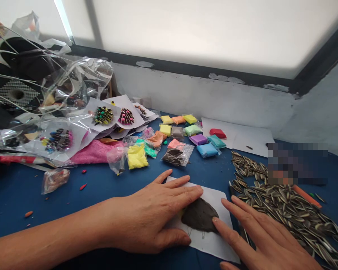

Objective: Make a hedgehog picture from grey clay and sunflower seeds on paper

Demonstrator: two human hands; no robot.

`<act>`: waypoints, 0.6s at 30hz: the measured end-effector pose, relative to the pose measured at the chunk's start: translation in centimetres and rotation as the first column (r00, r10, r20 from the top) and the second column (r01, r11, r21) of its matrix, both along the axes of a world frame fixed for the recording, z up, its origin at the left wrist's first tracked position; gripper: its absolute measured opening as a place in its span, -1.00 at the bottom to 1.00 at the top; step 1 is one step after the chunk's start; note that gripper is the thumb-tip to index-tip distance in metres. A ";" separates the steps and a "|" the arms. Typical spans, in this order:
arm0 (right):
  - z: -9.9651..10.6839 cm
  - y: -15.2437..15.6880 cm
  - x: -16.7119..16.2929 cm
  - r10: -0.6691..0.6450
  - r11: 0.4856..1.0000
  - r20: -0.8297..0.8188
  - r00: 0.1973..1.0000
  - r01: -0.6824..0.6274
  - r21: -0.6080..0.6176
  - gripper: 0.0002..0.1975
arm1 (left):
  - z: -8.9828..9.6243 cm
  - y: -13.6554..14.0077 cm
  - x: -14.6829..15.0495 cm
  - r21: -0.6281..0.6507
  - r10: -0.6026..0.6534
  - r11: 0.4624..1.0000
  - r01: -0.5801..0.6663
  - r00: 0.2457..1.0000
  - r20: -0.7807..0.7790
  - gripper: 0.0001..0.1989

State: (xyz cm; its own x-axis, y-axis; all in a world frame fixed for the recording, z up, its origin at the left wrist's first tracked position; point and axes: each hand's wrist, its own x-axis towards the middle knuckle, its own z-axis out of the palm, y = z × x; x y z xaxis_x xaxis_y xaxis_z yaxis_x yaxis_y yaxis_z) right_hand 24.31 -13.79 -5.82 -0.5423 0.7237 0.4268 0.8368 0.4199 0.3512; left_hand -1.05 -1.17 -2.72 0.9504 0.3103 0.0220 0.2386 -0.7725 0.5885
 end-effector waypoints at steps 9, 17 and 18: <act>0.2 0.6 0.5 0.069 0.995 0.042 0.997 -0.072 0.075 -0.61 | 0.0 0.0 0.0 0.001 -0.003 1.000 0.003 1.000 -0.013 -0.23; -0.6 0.6 0.5 0.051 0.994 0.086 0.995 -0.059 0.091 -0.57 | -0.1 0.0 0.0 0.002 -0.002 1.000 0.002 1.000 -0.011 -0.23; -0.5 0.6 0.5 0.057 0.994 0.082 0.995 -0.065 0.092 -0.57 | -0.1 0.0 0.0 0.001 -0.001 1.000 0.001 1.000 -0.006 -0.23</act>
State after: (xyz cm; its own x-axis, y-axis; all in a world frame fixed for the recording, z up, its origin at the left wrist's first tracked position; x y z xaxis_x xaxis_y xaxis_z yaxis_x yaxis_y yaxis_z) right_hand 24.85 -13.19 -6.29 -0.6191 0.6467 0.4454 0.7785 0.4313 0.4560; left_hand -1.01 -1.14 -2.82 0.9509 0.3092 0.0166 0.2412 -0.7734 0.5862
